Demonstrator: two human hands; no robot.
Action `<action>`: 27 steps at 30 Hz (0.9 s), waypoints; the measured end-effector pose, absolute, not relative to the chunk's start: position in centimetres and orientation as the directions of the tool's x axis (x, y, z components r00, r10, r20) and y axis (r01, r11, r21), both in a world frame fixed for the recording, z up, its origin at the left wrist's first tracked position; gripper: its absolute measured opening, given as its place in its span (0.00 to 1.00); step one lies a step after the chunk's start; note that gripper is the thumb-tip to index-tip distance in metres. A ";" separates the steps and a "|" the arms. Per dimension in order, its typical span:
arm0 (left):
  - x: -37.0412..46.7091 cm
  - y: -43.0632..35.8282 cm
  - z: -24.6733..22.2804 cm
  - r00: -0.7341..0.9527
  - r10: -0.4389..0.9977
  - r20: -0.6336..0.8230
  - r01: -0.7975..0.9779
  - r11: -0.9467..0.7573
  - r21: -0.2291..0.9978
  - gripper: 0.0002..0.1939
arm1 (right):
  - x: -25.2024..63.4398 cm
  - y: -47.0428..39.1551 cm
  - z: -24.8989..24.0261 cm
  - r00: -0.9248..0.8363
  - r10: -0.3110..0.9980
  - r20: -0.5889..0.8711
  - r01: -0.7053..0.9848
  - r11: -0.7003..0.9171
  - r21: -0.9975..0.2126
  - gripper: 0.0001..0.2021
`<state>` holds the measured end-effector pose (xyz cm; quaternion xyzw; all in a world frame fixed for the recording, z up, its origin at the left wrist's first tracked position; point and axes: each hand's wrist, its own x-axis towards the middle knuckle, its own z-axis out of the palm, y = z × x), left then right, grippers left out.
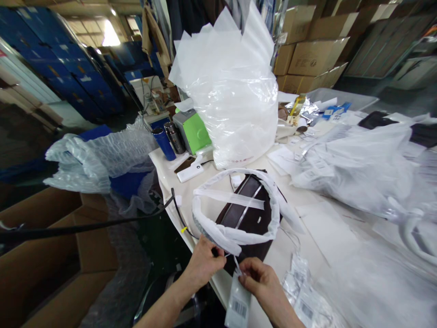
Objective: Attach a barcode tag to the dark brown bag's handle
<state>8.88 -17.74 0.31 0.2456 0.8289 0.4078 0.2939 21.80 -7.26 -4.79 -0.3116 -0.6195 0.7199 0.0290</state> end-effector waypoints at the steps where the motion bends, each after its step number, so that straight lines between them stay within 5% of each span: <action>1: 8.9 -17.8 0.3 -0.706 0.647 -0.288 0.167 0.546 0.821 0.08 | 21.8 -7.2 -4.8 -0.810 0.425 -0.403 0.352 -0.197 -0.915 0.05; 8: 8.8 -18.5 -0.6 -0.704 0.647 -0.291 0.136 0.526 0.840 0.05 | 21.3 -7.2 -3.3 -0.785 0.420 -0.455 0.309 -0.372 -0.875 0.04; 11: 8.7 -18.8 -0.8 -0.691 0.662 -0.290 0.126 0.505 0.854 0.06 | 21.1 -7.6 -2.9 -0.768 0.468 -0.437 0.247 -0.412 -0.877 0.11; 20: 8.8 -18.9 -1.1 -0.672 0.677 -0.299 0.116 0.495 0.861 0.07 | 21.0 -8.3 -3.7 -0.812 0.552 -0.190 0.267 0.062 -0.962 0.10; 27: 9.0 -19.1 -0.9 -0.694 0.653 -0.304 0.101 0.507 0.856 0.05 | 20.3 -9.0 -3.3 -0.803 0.558 -0.210 0.318 0.102 -0.943 0.08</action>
